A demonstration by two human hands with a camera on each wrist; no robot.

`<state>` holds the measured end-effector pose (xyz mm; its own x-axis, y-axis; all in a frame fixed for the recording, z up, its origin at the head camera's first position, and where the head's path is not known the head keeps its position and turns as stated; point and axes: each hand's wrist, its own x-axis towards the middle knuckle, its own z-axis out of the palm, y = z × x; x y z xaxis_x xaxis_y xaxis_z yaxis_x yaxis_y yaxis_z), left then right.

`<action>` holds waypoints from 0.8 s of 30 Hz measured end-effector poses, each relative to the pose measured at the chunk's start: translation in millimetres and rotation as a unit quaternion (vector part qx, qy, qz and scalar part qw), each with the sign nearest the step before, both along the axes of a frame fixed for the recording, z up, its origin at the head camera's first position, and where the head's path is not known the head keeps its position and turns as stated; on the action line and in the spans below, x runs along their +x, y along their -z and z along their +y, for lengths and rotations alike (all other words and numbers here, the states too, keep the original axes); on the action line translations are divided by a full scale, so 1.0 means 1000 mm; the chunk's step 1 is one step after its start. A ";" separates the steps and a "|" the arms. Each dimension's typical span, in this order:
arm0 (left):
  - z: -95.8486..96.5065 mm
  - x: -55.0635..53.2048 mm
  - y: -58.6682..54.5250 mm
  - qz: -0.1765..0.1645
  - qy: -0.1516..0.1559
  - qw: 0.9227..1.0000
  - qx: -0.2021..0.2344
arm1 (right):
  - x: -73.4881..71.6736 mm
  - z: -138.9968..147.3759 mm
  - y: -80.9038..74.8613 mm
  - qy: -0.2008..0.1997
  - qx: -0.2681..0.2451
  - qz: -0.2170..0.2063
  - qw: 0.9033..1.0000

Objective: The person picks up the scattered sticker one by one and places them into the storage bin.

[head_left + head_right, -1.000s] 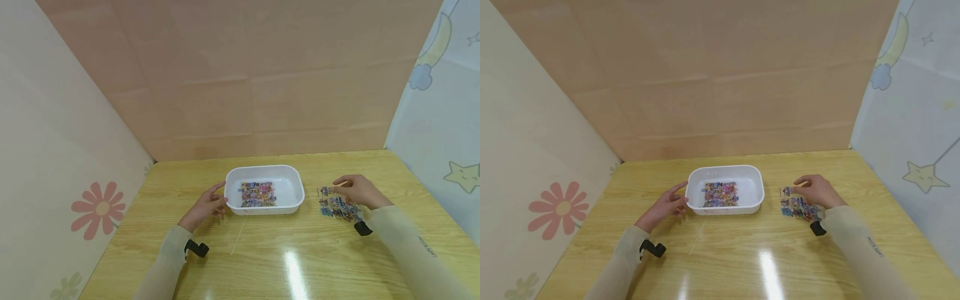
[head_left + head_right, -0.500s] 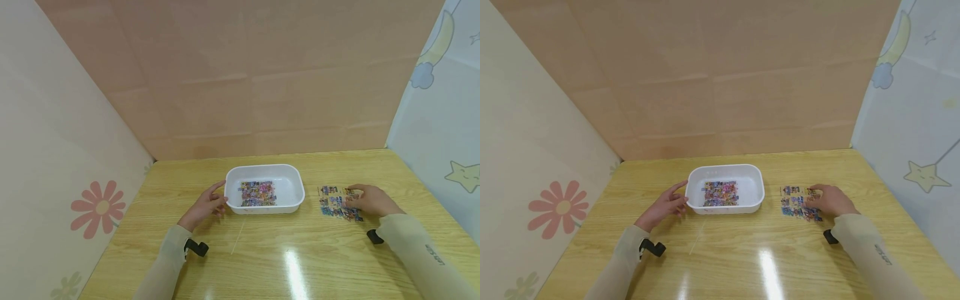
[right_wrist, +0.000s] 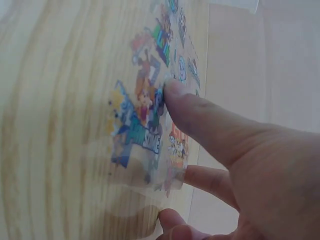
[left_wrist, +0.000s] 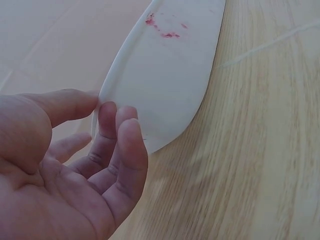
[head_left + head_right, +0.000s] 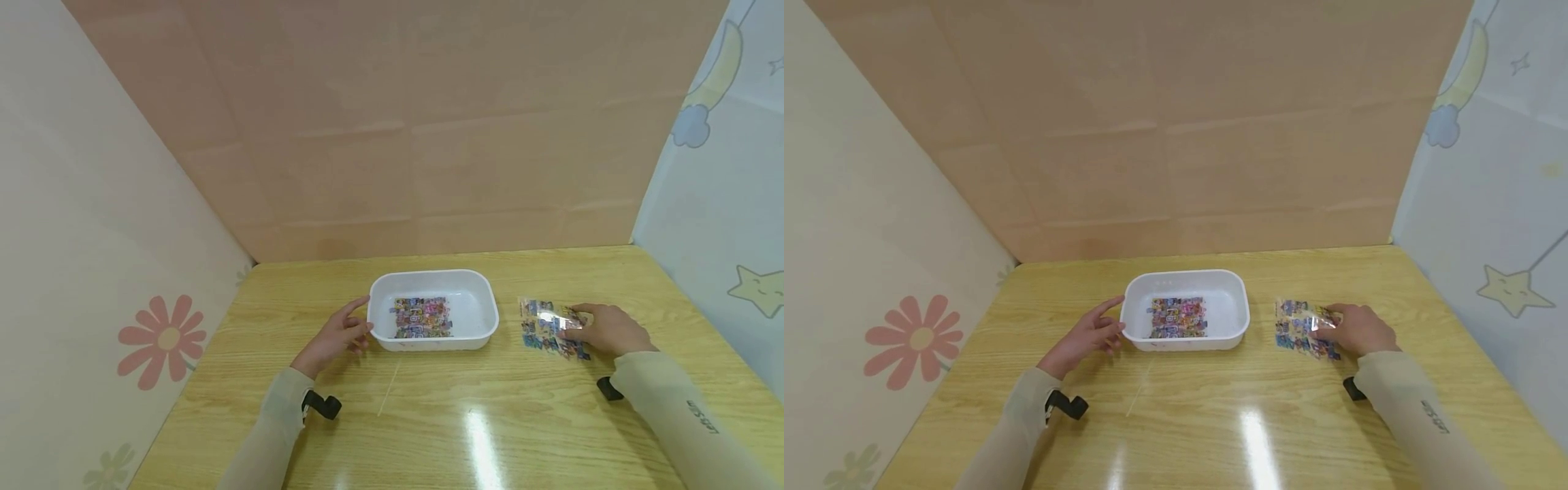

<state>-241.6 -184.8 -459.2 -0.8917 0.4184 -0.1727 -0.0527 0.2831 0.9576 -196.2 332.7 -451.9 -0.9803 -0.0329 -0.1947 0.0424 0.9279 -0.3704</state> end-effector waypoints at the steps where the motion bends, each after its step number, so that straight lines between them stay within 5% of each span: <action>1: 0.000 0.000 0.000 -0.001 -0.002 1.000 0.000 | 0.000 0.000 0.000 0.000 0.001 0.000 1.000; 11: 0.003 0.001 -0.002 -0.004 -0.013 1.000 0.003 | 0.001 -0.004 0.001 -0.002 -0.029 -0.006 1.000; 24: 0.001 -0.002 0.003 -0.009 -0.007 1.000 0.012 | 0.001 -0.002 -0.005 0.079 -0.099 -0.025 0.992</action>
